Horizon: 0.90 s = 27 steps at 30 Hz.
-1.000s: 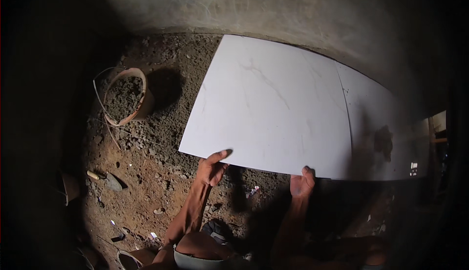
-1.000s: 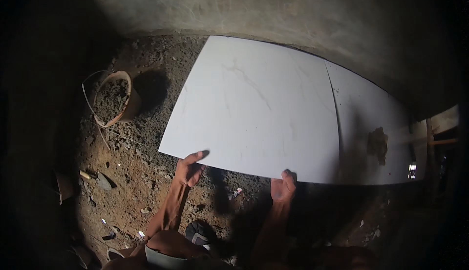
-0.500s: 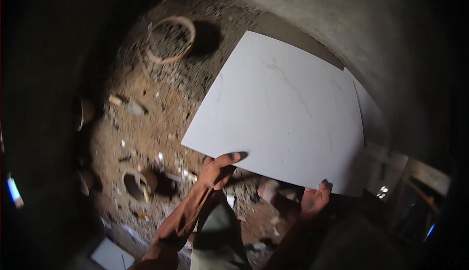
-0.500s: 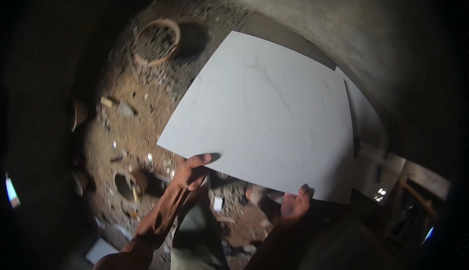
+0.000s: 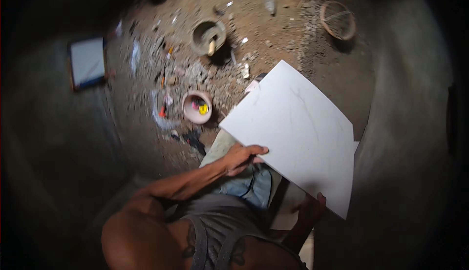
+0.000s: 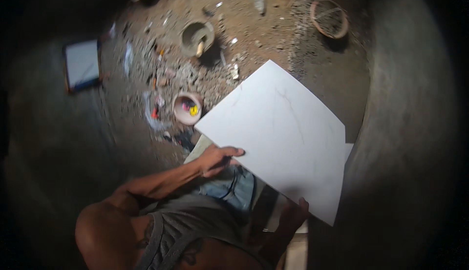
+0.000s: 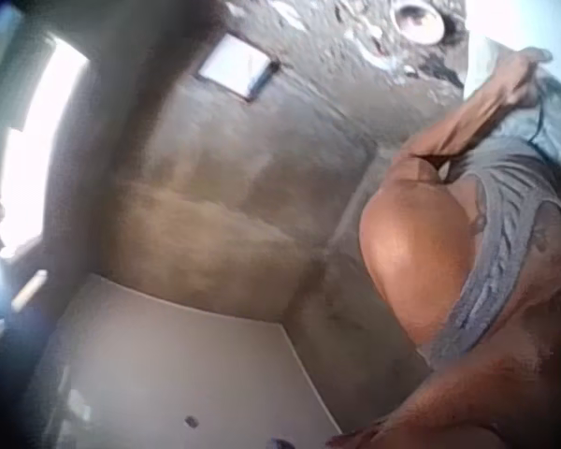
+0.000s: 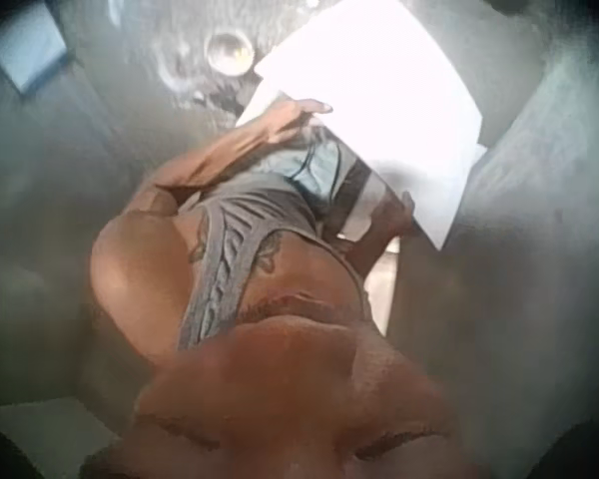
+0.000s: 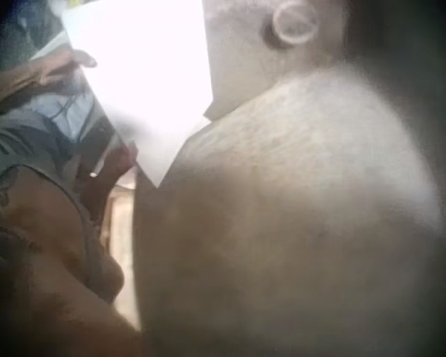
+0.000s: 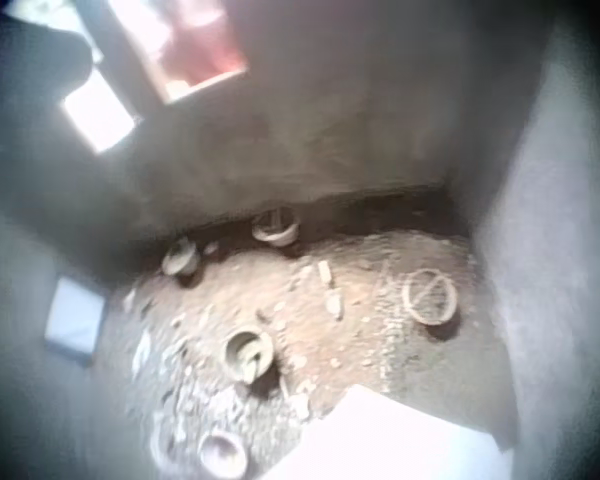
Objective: The person removes a floor tile, changes the cutting disc on an angle grinder, and cuts the tile with the grinder. The person then lays the tile back onto the ground and taps it into place with a rubber mallet.
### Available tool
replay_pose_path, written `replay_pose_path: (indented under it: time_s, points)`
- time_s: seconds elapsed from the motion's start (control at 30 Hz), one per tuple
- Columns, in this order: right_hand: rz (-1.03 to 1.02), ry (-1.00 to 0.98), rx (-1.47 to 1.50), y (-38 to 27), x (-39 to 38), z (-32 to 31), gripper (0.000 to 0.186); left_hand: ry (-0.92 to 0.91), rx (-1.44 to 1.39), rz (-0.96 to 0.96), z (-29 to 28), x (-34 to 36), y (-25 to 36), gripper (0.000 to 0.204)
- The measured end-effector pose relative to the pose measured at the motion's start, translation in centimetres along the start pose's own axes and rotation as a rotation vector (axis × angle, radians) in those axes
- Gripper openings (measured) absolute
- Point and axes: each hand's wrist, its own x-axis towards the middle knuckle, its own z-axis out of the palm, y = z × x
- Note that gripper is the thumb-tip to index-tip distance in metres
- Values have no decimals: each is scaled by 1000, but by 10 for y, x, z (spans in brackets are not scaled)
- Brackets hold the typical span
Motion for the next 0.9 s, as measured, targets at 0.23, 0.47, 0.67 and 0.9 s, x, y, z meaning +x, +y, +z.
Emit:
replay_pose_path:
  time_s: [0.23,0.47,0.67,0.9]
  points:
    - [26,-250,-344,-16,11,66,49,137,-277,254,-43,-50,-62,46]
    - [79,-334,-673,-32,41,159,41,154,-617,404,-65,-38,-107,42]
    - [112,-497,-975,2,29,248,15,191,-722,490,-95,-61,-124,50]
    - [-187,-535,-1355,55,-35,277,23,633,531,1194,-83,-111,-146,69]
